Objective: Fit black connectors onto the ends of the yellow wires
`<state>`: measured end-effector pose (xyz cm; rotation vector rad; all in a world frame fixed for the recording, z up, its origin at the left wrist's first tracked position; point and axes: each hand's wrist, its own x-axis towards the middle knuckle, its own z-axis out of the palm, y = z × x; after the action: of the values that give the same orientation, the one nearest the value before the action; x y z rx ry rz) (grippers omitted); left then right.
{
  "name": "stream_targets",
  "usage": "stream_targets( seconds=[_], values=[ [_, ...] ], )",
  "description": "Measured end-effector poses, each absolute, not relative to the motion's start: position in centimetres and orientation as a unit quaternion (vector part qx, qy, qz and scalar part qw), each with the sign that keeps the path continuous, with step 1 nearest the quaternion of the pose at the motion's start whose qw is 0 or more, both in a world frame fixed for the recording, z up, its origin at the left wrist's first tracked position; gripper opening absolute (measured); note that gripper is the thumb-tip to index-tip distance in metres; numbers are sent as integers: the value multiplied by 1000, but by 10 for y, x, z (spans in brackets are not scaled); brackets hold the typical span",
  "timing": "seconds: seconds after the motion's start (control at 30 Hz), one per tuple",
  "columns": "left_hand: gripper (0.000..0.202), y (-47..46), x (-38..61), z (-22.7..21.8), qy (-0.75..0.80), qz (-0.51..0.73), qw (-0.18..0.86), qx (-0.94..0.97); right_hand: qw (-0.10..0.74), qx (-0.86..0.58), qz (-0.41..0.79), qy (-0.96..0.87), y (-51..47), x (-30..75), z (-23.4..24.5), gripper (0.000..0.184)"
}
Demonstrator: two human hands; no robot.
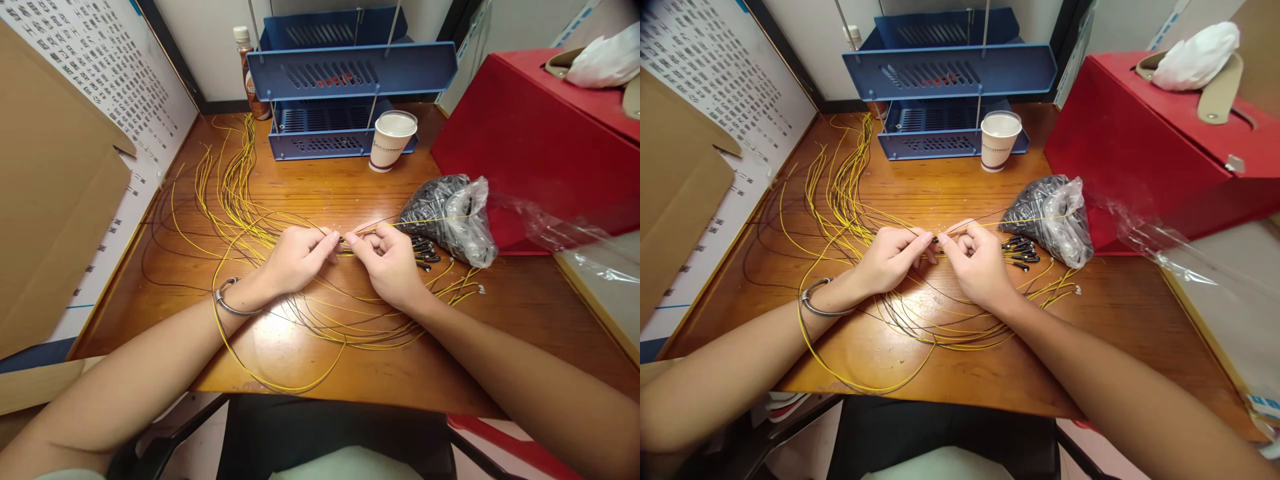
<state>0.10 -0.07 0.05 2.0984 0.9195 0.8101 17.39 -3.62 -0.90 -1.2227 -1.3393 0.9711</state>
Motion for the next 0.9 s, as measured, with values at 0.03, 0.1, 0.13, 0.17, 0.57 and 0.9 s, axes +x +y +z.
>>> stream_targets(
  seconds=[0.03, 0.1, 0.13, 0.17, 0.57, 0.9],
  values=[
    [47, -1, 1, 1, 361, 308, 343, 811, 515, -512, 400, -560, -36, 174, -9, 22],
    [48, -1, 2, 2, 370, 300, 335, 813, 512, -513, 394, -565, -36, 174, -9, 26],
    [48, -1, 2, 2, 372, 298, 332, 814, 512, -512, 391, -568, -37, 174, -9, 27],
    [48, -1, 2, 2, 372, 296, 331, 815, 512, -510, 388, -571, -37, 174, -10, 28],
    [49, -1, 2, 1, 371, 293, 337, 814, 513, -501, 359, -597, -37, 174, -11, 30],
    [50, -1, 3, 2, 369, 290, 346, 812, 502, -501, 343, -616, -39, 176, -13, 28]
  ],
)
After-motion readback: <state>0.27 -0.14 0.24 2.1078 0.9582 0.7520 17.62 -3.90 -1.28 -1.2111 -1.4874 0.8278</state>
